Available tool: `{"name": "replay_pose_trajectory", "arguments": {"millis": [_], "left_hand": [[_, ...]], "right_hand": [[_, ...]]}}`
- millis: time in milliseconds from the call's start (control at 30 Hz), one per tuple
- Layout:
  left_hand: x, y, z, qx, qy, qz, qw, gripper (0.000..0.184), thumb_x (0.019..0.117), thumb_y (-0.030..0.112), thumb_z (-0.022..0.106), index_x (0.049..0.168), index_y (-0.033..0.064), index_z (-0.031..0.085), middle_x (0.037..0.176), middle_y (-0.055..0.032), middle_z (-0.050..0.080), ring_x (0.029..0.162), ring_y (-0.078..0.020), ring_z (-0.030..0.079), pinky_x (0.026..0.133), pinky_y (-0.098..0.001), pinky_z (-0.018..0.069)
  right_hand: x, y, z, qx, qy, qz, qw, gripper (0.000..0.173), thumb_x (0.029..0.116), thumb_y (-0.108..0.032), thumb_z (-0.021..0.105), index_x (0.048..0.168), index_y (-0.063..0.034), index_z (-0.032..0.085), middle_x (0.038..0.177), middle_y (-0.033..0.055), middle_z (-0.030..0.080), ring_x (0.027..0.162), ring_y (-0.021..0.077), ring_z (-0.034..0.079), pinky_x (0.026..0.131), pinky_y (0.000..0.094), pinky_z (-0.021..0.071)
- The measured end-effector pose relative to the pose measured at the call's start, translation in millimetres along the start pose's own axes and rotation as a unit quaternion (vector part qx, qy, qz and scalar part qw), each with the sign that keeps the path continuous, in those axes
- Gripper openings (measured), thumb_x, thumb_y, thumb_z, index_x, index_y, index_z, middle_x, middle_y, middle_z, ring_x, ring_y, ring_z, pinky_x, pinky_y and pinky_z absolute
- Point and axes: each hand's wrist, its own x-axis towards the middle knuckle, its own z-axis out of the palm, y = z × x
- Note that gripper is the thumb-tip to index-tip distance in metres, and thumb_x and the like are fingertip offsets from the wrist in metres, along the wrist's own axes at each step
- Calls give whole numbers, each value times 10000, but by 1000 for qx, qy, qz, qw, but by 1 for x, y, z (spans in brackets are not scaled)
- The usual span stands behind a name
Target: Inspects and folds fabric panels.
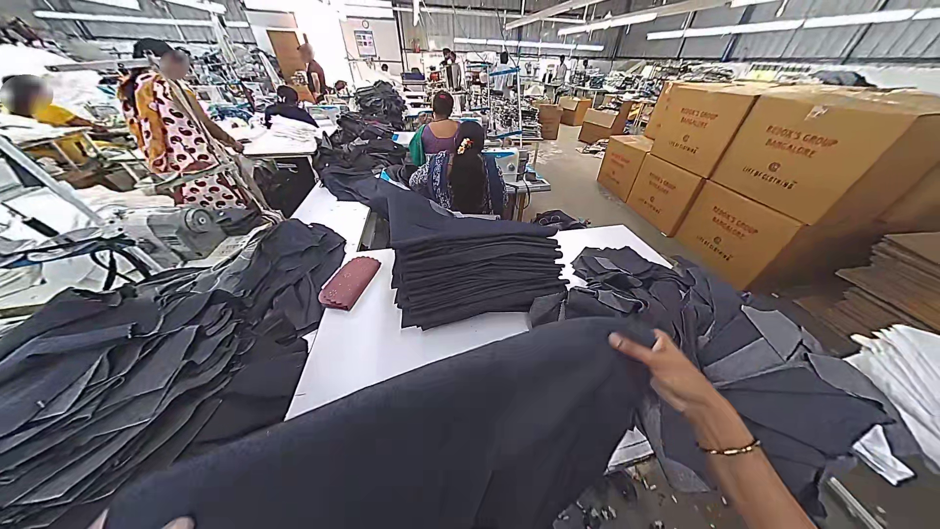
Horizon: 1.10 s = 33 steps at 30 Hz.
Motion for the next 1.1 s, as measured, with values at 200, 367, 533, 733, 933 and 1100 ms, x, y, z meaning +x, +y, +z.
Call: {"name": "replay_pose_trajectory", "arguments": {"millis": [200, 367, 533, 733, 933, 1100], "left_hand": [[97, -19, -1, 78, 155, -12, 985, 454, 927, 170, 645, 1362, 175, 514, 913, 148, 664, 816, 44, 659, 728, -179, 575], [121, -2, -20, -39, 191, 88, 977, 349, 1014, 237, 631, 1354, 289, 571, 1133, 175, 649, 1006, 19, 644, 902, -192, 543], [44, -30, -48, -16, 134, 83, 987, 360, 981, 149, 653, 1337, 158, 595, 1089, 104, 672, 979, -41, 640, 955, -275, 529], [-65, -86, -5, 355, 62, -56, 931, 704, 933, 173, 703, 1446, -181, 374, 1268, -280, 637, 1100, -307, 661, 978, -510, 513], [-103, -114, 150, 303, -310, -100, 895, 895, 734, 521, 861, 1414, 4, 591, 1501, -276, 493, 1423, -492, 417, 1137, -779, 194], [-140, -123, 172, 348, -243, -157, 892, 492, 1021, 357, 565, 1197, -88, 680, 1228, -288, 679, 1233, -436, 619, 1133, -589, 390]], "right_hand": [[48, -42, -18, -120, 55, -84, 988, 542, 994, -112, 646, 1493, -45, 447, 1247, 116, 650, 967, 111, 667, 847, 296, 563], [17, -103, -21, -15, 48, -240, 969, 391, 1046, -81, 524, 1420, -194, 538, 1095, -73, 706, 897, 23, 696, 792, 219, 602], [-50, -79, -69, -161, 14, -237, 958, 186, 995, -264, 633, 1159, -272, 718, 974, -166, 725, 835, -39, 671, 754, 156, 569], [-87, -10, -87, -210, -285, -93, 930, 255, 1029, -350, 603, 1231, -273, 739, 746, -177, 662, 507, -143, 433, 451, 55, 343], [-32, -3, 82, -360, -340, -175, 851, 289, 1059, -206, 522, 1214, -112, 747, 1099, 41, 765, 924, 115, 715, 876, 379, 562], [-75, 29, 236, -242, -419, -343, 805, 453, 1005, -64, 562, 1458, -76, 565, 1182, 122, 732, 934, 259, 740, 757, 464, 603]]}}
